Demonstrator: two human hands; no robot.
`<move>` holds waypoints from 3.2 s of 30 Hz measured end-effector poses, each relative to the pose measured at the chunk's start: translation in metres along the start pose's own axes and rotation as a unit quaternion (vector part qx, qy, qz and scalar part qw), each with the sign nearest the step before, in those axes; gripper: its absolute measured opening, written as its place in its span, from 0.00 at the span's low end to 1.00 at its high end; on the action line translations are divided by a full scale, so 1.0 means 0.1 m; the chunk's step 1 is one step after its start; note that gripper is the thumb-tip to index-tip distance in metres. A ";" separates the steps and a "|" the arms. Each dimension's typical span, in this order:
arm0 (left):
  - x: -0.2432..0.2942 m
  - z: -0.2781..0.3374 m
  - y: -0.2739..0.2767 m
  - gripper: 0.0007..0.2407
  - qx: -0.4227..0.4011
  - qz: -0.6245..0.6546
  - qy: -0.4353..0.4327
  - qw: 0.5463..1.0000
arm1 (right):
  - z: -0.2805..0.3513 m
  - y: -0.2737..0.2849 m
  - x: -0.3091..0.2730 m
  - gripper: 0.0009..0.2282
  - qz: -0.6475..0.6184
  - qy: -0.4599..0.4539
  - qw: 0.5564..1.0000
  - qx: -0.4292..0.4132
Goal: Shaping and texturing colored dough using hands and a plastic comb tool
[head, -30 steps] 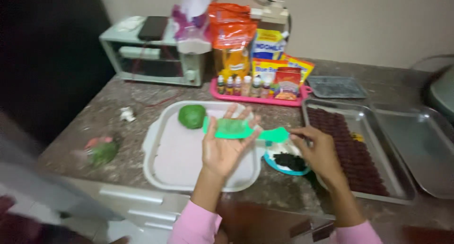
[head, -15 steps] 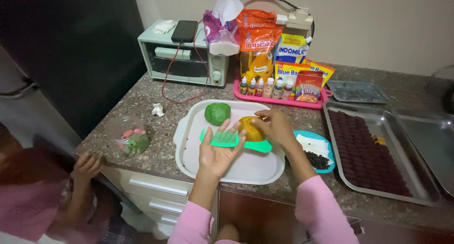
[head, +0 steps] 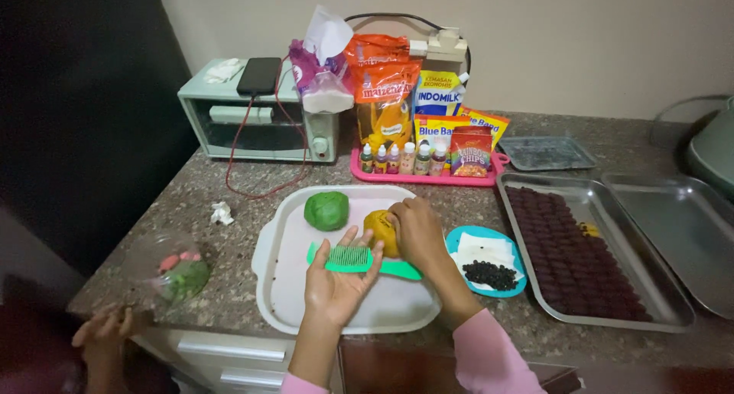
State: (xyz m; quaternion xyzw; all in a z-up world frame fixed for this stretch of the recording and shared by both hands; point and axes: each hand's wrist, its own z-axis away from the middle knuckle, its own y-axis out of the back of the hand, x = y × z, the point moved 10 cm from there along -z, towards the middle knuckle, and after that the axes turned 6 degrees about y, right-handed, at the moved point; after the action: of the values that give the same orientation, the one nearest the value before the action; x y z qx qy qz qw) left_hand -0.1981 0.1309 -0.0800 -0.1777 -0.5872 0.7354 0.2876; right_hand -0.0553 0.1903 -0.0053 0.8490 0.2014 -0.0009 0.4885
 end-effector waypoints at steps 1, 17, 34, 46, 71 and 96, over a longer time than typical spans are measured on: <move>0.01 0.03 -0.01 0.22 0.019 0.010 -0.012 1.000 | -0.01 0.00 0.02 0.09 -0.005 -0.001 1.000 0.013; 0.01 0.14 -0.07 0.25 0.045 0.005 -0.023 0.999 | 0.13 0.24 0.39 0.06 -0.288 -0.143 0.945 0.057; 0.01 0.12 -0.03 0.24 0.046 0.006 -0.024 0.999 | 0.10 0.29 0.08 0.15 -0.236 0.018 0.971 0.041; 0.02 0.10 0.03 0.23 0.050 0.001 -0.020 0.999 | 0.17 0.10 -0.13 0.08 -0.116 0.123 0.984 0.053; 0.02 0.08 0.03 0.22 -0.003 0.024 -0.005 1.000 | 0.27 -0.07 0.45 0.18 -0.590 -0.241 0.769 0.048; -0.11 0.08 0.14 0.24 -0.012 0.034 0.061 0.997 | 0.31 0.15 0.44 0.05 -0.487 -0.255 0.830 0.091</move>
State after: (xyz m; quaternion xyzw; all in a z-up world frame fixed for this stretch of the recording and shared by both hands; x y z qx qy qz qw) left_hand -0.1970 0.1161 -0.0922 -0.2456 -0.5710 0.7254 0.2956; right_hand -0.0036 0.1729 -0.0177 0.6513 0.4564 -0.4733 0.3789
